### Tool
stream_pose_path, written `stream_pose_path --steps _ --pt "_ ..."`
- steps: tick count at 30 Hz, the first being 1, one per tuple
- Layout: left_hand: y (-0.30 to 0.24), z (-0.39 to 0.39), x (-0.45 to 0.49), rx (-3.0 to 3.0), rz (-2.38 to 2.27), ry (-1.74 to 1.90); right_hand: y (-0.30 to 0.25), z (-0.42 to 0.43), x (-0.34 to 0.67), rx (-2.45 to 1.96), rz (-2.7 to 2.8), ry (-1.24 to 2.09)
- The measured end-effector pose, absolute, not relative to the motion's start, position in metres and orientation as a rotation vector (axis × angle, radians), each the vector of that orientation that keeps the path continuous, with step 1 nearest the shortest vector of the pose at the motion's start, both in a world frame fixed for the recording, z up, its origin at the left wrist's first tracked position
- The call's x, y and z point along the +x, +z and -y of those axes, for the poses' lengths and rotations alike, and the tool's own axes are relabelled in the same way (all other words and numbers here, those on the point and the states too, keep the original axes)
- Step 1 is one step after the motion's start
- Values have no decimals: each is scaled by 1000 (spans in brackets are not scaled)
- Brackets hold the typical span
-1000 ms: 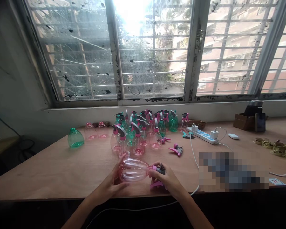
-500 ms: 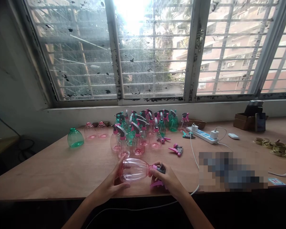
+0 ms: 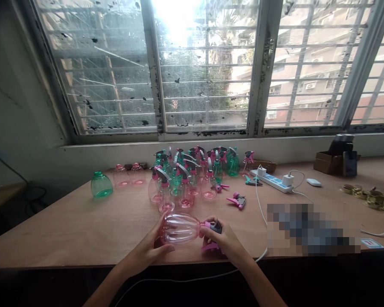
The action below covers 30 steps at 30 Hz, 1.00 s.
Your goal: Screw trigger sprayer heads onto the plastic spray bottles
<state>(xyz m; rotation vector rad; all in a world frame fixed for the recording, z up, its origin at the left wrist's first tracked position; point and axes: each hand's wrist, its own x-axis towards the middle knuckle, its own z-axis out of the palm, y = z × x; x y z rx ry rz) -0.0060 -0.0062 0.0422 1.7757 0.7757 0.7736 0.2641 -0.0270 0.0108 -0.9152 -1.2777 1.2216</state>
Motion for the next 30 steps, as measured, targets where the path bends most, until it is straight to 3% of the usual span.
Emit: stream_pose_path --steps 30 --pt "40 5 -7 1895 -766 821 10 27 264 -924 1301 1219"
